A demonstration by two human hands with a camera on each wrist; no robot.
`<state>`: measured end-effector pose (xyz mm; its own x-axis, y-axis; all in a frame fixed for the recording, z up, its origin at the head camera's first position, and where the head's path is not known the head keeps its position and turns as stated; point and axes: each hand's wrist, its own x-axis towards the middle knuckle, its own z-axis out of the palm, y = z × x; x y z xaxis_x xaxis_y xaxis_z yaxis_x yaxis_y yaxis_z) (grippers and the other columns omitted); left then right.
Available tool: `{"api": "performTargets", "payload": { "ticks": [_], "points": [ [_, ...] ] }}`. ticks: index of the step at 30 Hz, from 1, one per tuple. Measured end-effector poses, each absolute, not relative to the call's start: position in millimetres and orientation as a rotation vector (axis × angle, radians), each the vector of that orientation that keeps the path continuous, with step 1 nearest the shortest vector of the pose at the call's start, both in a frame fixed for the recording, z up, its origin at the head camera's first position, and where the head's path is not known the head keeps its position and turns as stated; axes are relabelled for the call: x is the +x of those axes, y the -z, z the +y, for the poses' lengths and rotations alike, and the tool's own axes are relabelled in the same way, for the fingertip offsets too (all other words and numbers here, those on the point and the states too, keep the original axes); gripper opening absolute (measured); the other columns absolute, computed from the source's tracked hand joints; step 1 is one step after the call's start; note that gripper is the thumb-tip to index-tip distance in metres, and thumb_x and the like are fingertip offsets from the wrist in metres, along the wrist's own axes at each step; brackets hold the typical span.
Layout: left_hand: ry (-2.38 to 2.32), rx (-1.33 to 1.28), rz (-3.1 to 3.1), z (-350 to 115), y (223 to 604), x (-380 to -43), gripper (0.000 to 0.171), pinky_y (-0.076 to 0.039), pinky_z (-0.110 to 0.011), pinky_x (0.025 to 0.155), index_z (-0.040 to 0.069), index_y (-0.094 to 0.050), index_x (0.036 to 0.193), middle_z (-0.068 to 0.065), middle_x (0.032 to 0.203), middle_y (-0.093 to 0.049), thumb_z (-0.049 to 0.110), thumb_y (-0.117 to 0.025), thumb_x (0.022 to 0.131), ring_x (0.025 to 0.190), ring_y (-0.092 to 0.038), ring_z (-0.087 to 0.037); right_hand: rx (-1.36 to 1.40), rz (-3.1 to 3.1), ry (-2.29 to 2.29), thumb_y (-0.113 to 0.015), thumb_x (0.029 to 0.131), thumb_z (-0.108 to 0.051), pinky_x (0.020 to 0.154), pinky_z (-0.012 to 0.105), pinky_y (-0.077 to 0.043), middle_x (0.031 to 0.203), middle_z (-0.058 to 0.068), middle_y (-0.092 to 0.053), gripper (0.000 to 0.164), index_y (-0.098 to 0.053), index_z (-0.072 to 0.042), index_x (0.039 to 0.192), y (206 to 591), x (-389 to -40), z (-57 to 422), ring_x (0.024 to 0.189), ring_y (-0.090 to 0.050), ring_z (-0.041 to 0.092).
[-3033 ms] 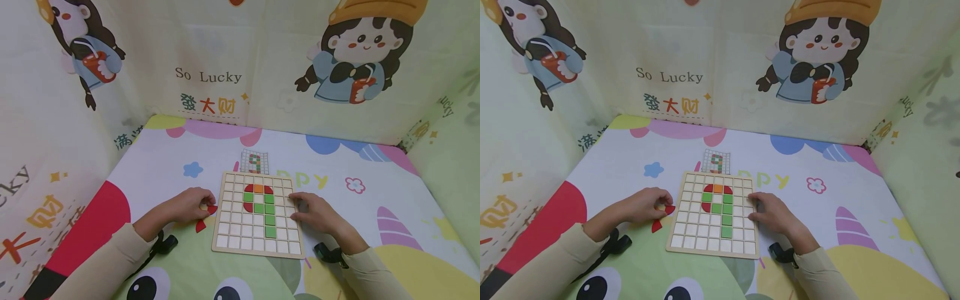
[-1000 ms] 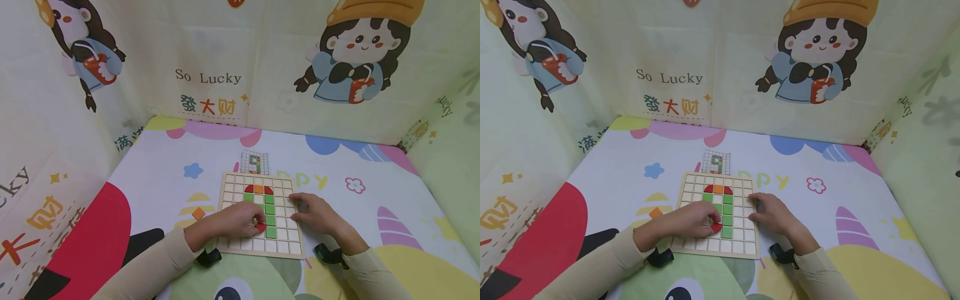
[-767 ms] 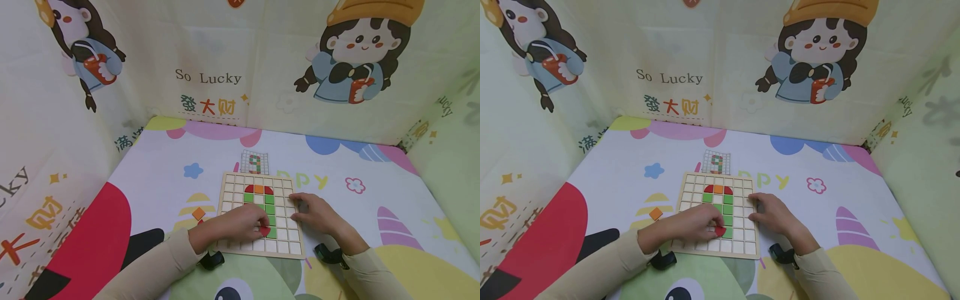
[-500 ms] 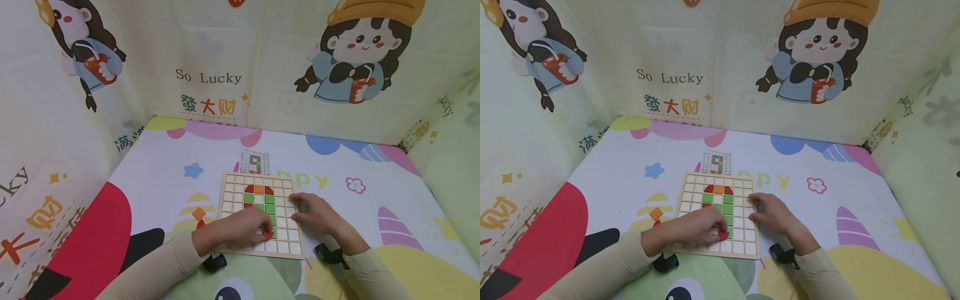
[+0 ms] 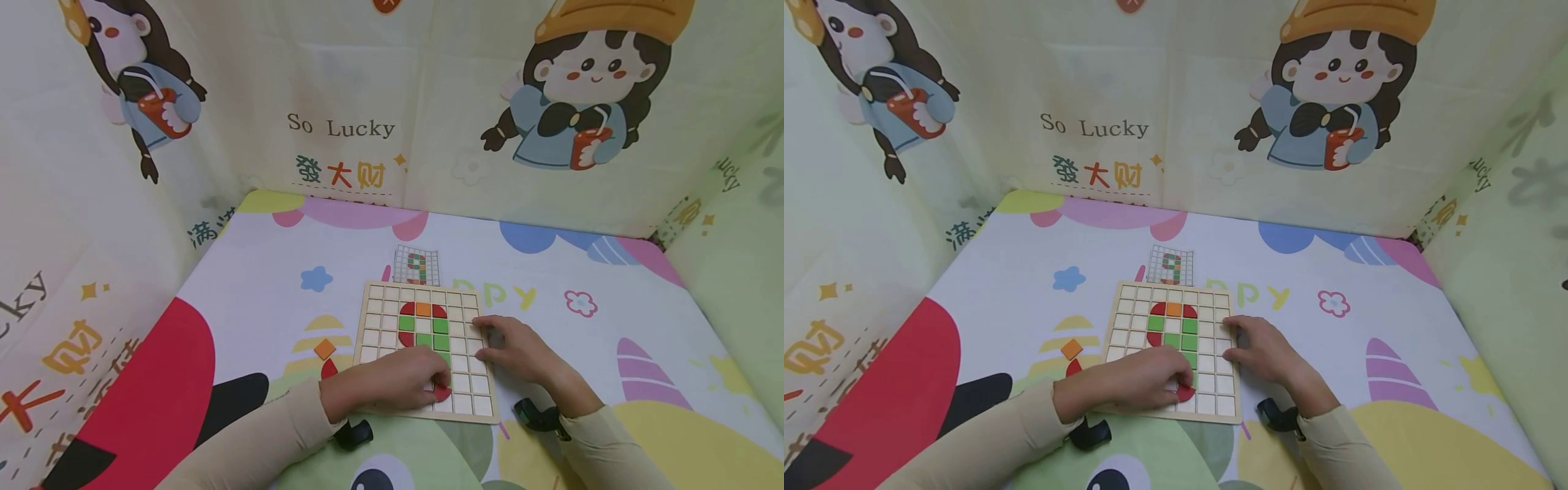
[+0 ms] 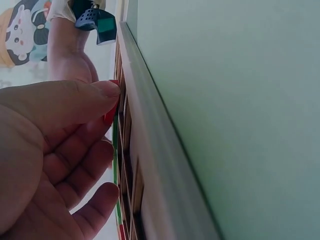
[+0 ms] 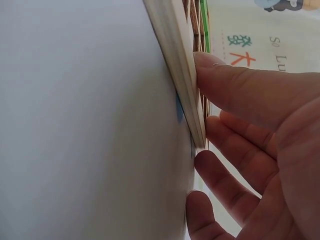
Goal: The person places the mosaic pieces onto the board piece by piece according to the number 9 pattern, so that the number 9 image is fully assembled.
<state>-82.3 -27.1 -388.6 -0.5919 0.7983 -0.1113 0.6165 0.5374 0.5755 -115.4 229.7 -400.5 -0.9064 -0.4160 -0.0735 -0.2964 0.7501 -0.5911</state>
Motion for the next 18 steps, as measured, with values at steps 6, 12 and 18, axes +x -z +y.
{"api": "performTargets", "payload": {
  "ticks": [6, 12, 18],
  "points": [
    [-0.708, 1.235, 2.41, -26.8, 389.6, -82.5, 0.01, -0.043, -0.014, 0.081, 0.02, -0.071, 0.097, 0.016, 0.089, -0.057, 0.013, -0.072, 0.091, 0.087, -0.05, -0.002, -0.569, 2.755, 0.87, -0.079, 0.086, -0.016, 0.103, 0.058, -0.039, 0.132, 0.018, -0.059, 0.052, -0.061, 0.0, 0.131, 400.6, -115.3, 229.3, 0.126, -0.05, 0.041],
    [-0.721, 1.277, 2.384, -26.0, 388.7, -82.2, 0.01, -0.042, -0.014, 0.08, 0.02, -0.072, 0.096, 0.016, 0.088, -0.058, 0.012, -0.073, 0.09, 0.087, -0.05, -0.001, -0.565, 2.761, 0.86, -0.079, 0.086, -0.015, 0.103, 0.058, -0.039, 0.132, 0.018, -0.06, 0.051, -0.061, 0.0, 0.131, 400.8, -115.7, 228.9, 0.126, -0.051, 0.041],
    [-0.716, 1.332, 2.365, -24.6, 388.7, -81.3, 0.007, -0.041, -0.012, 0.077, 0.022, -0.072, 0.091, 0.019, 0.082, -0.057, 0.015, -0.075, 0.09, 0.085, -0.049, 0.0, -0.564, 2.754, 0.864, -0.078, 0.086, -0.014, 0.103, 0.058, -0.038, 0.132, 0.018, -0.06, 0.051, -0.061, 0.0, 0.132, 400.9, -116.0, 229.0, 0.126, -0.05, 0.041]
  ]
}}
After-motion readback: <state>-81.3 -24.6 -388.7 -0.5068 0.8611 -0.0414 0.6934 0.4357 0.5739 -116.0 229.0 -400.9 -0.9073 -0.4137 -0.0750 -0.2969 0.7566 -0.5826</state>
